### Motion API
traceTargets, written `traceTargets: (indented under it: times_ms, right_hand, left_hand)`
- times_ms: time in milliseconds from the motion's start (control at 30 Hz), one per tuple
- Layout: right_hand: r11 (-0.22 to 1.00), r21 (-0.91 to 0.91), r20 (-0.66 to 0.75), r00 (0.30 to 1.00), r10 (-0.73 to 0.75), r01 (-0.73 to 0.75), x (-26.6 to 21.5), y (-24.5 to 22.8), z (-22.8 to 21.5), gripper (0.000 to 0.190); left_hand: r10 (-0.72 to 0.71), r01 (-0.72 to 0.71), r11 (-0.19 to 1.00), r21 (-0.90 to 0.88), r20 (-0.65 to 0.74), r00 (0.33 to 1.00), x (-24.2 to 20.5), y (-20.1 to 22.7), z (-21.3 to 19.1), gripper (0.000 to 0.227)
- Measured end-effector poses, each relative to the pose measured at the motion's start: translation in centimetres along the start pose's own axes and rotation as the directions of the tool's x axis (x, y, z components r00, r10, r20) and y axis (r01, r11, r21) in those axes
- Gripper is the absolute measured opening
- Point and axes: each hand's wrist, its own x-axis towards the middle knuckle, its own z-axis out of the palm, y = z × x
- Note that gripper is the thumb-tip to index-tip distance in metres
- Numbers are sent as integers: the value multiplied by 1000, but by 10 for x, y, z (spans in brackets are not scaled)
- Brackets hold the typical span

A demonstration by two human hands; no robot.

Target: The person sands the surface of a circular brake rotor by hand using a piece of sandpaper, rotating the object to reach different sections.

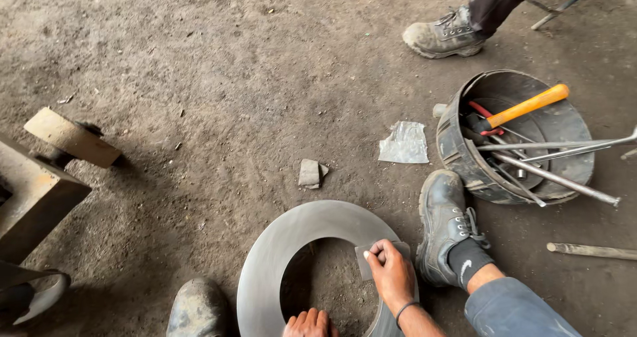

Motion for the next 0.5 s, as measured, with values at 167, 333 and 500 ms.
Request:
traceTargets:
  times_ms: [167,333,500]
  right_hand:
    - [999,46,116,993,2,-7,15,1,-5,21]
    - [983,50,101,978,-181,177,40,-26,-3,20]
    - [973,49,144,962,-232,227,71,-82,36,20]
  left_hand:
    - [-34,38,999,-36,108,994,0,4,-7,25]
    - [-61,65,997,-42,104,993,4,14,-30,28]
    - [-48,52,997,-62,71,996,7,32,-79,27]
